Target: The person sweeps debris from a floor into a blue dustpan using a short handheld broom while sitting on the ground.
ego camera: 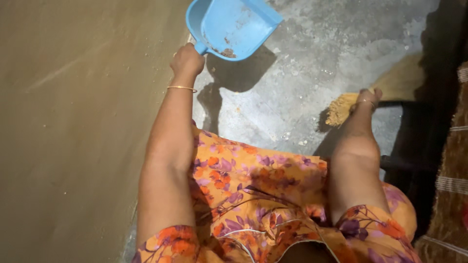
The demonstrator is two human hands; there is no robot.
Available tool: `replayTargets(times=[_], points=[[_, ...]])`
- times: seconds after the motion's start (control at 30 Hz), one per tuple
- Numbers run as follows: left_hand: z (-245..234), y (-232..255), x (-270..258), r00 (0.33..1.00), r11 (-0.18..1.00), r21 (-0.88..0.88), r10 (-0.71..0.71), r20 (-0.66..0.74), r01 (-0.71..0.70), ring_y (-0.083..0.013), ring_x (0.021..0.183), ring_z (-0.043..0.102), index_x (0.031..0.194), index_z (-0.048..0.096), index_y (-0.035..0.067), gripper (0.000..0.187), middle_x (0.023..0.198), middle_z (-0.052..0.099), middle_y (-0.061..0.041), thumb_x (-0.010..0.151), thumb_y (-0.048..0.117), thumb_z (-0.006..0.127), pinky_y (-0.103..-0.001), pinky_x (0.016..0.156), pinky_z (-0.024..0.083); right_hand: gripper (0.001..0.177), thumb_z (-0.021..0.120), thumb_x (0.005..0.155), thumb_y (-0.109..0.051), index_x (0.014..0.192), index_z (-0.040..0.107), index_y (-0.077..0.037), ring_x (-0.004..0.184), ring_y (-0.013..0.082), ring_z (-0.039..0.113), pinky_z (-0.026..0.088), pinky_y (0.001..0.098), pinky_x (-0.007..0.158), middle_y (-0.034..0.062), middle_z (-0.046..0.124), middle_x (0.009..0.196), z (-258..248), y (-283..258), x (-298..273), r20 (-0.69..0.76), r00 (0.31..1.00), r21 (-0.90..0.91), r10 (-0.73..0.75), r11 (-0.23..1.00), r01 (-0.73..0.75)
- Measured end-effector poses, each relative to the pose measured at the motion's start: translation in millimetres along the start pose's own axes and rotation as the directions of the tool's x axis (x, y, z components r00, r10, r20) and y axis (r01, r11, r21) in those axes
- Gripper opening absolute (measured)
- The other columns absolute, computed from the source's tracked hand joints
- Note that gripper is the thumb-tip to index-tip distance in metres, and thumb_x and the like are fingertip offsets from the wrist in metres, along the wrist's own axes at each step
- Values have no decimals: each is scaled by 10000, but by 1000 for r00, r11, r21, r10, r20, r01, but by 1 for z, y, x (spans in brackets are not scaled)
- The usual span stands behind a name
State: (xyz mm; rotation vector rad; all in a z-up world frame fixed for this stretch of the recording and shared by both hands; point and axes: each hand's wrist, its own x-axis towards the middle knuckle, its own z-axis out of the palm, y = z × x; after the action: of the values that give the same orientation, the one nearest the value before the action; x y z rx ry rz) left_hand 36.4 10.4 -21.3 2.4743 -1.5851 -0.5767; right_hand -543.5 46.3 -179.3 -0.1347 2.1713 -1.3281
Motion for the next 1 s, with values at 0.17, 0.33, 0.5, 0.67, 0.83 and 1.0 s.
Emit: replayTargets(times=[0.17,0.33,0.5,0.67,0.83,1.0], points=[[-6,-4,3,999,999,13,-50,3,50,-377,1183,629,1184,685,134,357,1244,671,-158,872,309,687,-536,953,495,656,691,845,-146,1466,530,-282,971,286,657,552,423,797,132,670,1259,2,4,3,160,984,-210,-72,972,105],[4,10,7,999,999,-9,-46,-15,46,-371,1182,637,1193,679,133,340,1243,679,-152,899,304,679,-533,949,500,676,697,848,-149,1483,498,-266,923,308,656,545,453,780,158,685,1217,46,4,-22,620,783,-536,-40,707,461],[12,14,10,999,999,51,-15,-36,17,-373,1168,651,1203,673,126,324,1234,691,-155,910,264,661,-531,930,514,583,677,845,-199,1418,602,-280,1110,329,666,523,414,967,183,687,1242,91,3,-72,815,558,-431,-157,480,764],[-2,17,4,997,997,21,-68,-27,69,-352,1190,637,1203,671,161,350,1256,682,-124,894,326,670,-499,963,509,553,661,866,-200,1413,620,-270,1168,377,653,508,433,1003,203,694,1270,93,33,-93,720,545,-310,-430,503,807],[-13,9,8,991,990,-68,-129,-42,126,-356,1193,640,1205,681,163,326,1267,683,-126,921,319,637,-517,961,509,598,692,837,-182,1417,562,-247,1145,406,633,499,455,968,215,663,1281,75,93,-106,389,738,-326,-551,667,670],[-13,7,12,984,977,-136,-171,-45,163,-349,1178,650,1180,695,163,325,1248,693,-115,902,324,645,-508,952,519,641,694,847,-230,1451,482,-260,1172,378,633,492,436,993,191,638,1329,58,117,-119,274,926,-396,-261,846,356]])
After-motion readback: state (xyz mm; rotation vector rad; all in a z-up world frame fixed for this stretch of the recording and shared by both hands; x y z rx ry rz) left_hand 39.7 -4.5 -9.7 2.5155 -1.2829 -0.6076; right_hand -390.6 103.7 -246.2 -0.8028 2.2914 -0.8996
